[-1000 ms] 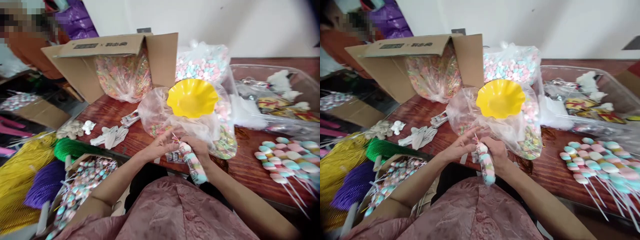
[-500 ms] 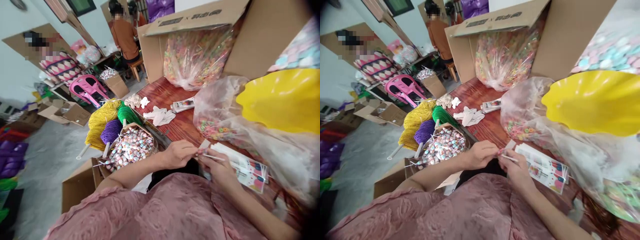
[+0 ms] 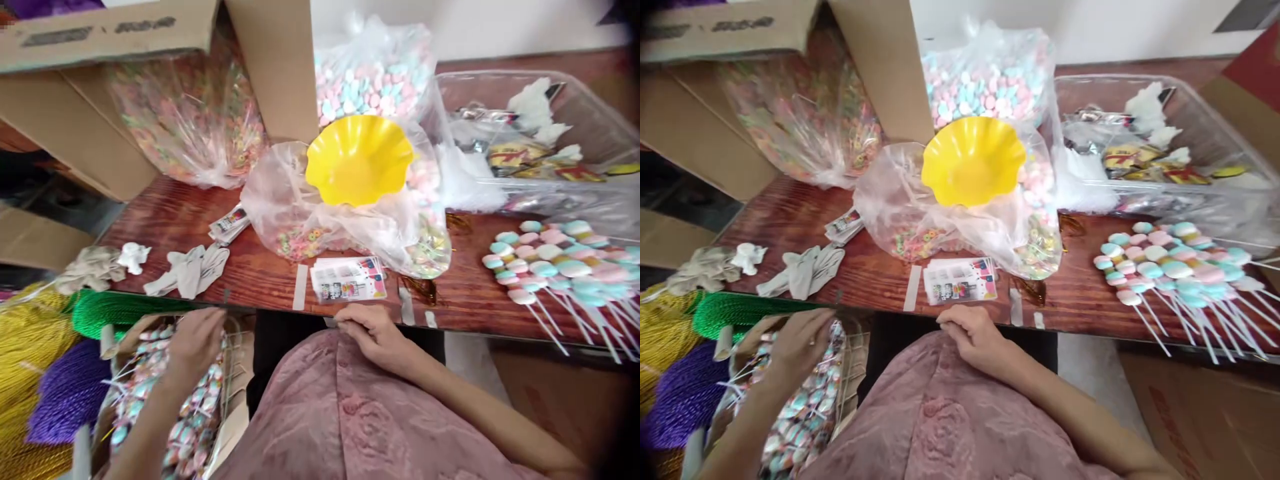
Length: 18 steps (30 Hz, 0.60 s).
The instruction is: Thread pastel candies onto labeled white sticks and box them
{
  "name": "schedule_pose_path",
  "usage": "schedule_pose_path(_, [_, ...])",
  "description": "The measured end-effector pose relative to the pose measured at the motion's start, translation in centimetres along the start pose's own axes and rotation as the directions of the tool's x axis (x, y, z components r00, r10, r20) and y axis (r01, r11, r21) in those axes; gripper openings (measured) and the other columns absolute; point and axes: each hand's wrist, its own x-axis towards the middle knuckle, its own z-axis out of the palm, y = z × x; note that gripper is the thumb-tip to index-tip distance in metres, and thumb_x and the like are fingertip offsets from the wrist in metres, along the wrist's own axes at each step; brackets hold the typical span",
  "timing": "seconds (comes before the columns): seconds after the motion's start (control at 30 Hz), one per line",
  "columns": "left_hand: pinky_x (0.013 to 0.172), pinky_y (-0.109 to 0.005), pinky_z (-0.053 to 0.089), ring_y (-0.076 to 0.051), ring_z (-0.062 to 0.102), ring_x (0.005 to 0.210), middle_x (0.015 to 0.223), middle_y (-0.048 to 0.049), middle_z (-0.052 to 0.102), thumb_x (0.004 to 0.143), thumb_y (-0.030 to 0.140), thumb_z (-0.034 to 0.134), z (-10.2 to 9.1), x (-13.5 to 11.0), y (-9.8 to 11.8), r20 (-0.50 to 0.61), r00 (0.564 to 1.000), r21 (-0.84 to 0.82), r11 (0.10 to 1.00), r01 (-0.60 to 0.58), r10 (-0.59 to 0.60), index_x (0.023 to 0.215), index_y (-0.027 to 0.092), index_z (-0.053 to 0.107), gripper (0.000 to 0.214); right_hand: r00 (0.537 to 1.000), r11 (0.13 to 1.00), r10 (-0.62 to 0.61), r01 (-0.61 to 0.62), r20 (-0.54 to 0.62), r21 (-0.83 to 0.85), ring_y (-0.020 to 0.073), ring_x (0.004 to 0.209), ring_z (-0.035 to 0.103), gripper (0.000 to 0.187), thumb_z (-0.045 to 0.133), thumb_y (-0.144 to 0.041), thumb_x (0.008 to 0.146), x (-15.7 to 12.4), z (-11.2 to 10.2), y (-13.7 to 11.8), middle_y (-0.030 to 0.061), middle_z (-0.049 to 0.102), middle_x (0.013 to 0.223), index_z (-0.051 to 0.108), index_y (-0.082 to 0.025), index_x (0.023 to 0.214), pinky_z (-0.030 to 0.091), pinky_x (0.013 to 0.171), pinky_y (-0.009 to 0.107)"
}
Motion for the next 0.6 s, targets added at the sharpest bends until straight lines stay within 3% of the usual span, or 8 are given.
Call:
schedule_pose_path(0.07, [0.077, -0.035, 0.056, -0.02, 0.063, 0.087, 0.097, -0.0019, 0.069, 0.085, 0.008, 0.056, 1.9, 4.1, 5.6, 0.016, 0.983, -0.181, 0.967, -0.178, 0.184, 0.112, 0.027, 0.061, 0.033, 0.983, 0.992, -0.049, 0.026, -0.178, -0.127, 0.0127, 0.069, 0.065, 0.019, 0.051, -0.013, 0.092, -1.4, -1.1, 0.5, 0.0003, 0.071, 0.08, 0.067, -0.022, 0.097, 0.05, 0.065, 0.024])
schedule_pose_path(0.13, [0.086, -0.037, 0.055, -0.021, 0.063, 0.095, 0.106, -0.0082, 0.069, 0.085, 0.012, 0.057, 4.5, 8.5, 11.1, 0.167, 0.942, -0.295, 0.926, -0.234, 0.292, 0.109, 0.018, 0.063, 0.025, 0.93, 0.958, -0.112, 0.007, -0.351, -0.286, 0.0125, 0.068, 0.066, 0.02, 0.052, -0.012, 0.091, -2.5, -2.4, 1.2, 0.0007, 0.071, 0.079, 0.067, -0.022, 0.099, 0.05, 0.063, 0.024])
schedule_pose_path(0.2, [0.079, -0.04, 0.054, -0.026, 0.062, 0.095, 0.105, -0.0132, 0.067, 0.085, 0.016, 0.056, 7.3, 12.3, 15.3, 0.354, 0.861, -0.214, 0.928, -0.305, 0.365, 0.106, 0.013, 0.065, 0.023, 0.868, 0.895, -0.156, -0.078, -0.471, -0.439, 0.0141, 0.072, 0.067, 0.02, 0.052, -0.013, 0.091, -3.8, -4.6, 1.9, 0.0025, 0.072, 0.082, 0.068, -0.022, 0.099, 0.051, 0.066, 0.025])
schedule_pose_path(0.27, [0.072, -0.04, 0.053, -0.029, 0.061, 0.095, 0.104, -0.0154, 0.065, 0.083, 0.01, 0.052, 9.5, 14.9, 17.5, 0.504, 0.787, -0.108, 0.931, -0.35, 0.354, 0.104, 0.009, 0.065, 0.025, 0.81, 0.779, -0.187, -0.222, -0.556, -0.586, 0.0165, 0.078, 0.068, 0.018, 0.053, -0.016, 0.091, -5.7, -7.6, 2.5, 0.0051, 0.073, 0.088, 0.068, -0.021, 0.098, 0.052, 0.072, 0.027])
schedule_pose_path(0.37, [0.066, -0.038, 0.05, -0.029, 0.061, 0.093, 0.102, -0.0157, 0.065, 0.084, 0.002, 0.045, 11.7, 16.7, 17.7, 0.591, 0.738, -0.017, 0.919, -0.393, 0.326, 0.102, 0.007, 0.066, 0.028, 0.712, 0.481, -0.212, -0.52, -0.669, -0.706, 0.019, 0.08, 0.067, 0.016, 0.055, -0.023, 0.09, -10.0, -12.7, 3.3, 0.0064, 0.073, 0.087, 0.07, -0.019, 0.092, 0.05, 0.074, 0.029])
schedule_pose_path(0.47, [0.068, -0.039, 0.05, -0.028, 0.061, 0.09, 0.1, -0.0143, 0.066, 0.089, 0.005, 0.043, 12.6, 16.6, 16.3, 0.546, 0.764, 0.013, 0.908, -0.419, 0.344, 0.104, 0.009, 0.066, 0.028, 0.68, 0.136, -0.116, -0.711, -0.724, -0.69, 0.0205, 0.076, 0.064, 0.017, 0.057, -0.028, 0.088, -14.0, -16.1, 4.1, 0.0067, 0.071, 0.084, 0.071, -0.019, 0.087, 0.042, 0.063, 0.029])
schedule_pose_path(0.53, [0.071, -0.039, 0.05, -0.027, 0.061, 0.089, 0.101, -0.0135, 0.067, 0.089, 0.008, 0.046, 12.9, 16.1, 15.4, 0.471, 0.802, 0.005, 0.908, -0.419, 0.367, 0.106, 0.01, 0.066, 0.026, 0.659, 0.06, -0.089, -0.745, -0.747, -0.664, 0.0215, 0.079, 0.064, 0.018, 0.058, -0.03, 0.088, -15.3, -17.1, 4.7, 0.0072, 0.072, 0.087, 0.072, -0.019, 0.088, 0.04, 0.063, 0.03])
schedule_pose_path(0.6, [0.074, -0.038, 0.049, -0.026, 0.06, 0.088, 0.099, -0.0123, 0.068, 0.089, 0.009, 0.049, 13.2, 15.6, 14.8, 0.379, 0.844, -0.026, 0.916, -0.4, 0.379, 0.104, 0.011, 0.066, 0.023, 0.608, 0.072, -0.11, -0.784, -0.787, -0.616, 0.0224, 0.083, 0.064, 0.02, 0.058, -0.031, 0.087, -15.3, -17.5, 5.2, 0.0084, 0.073, 0.091, 0.073, -0.018, 0.092, 0.04, 0.065, 0.03])
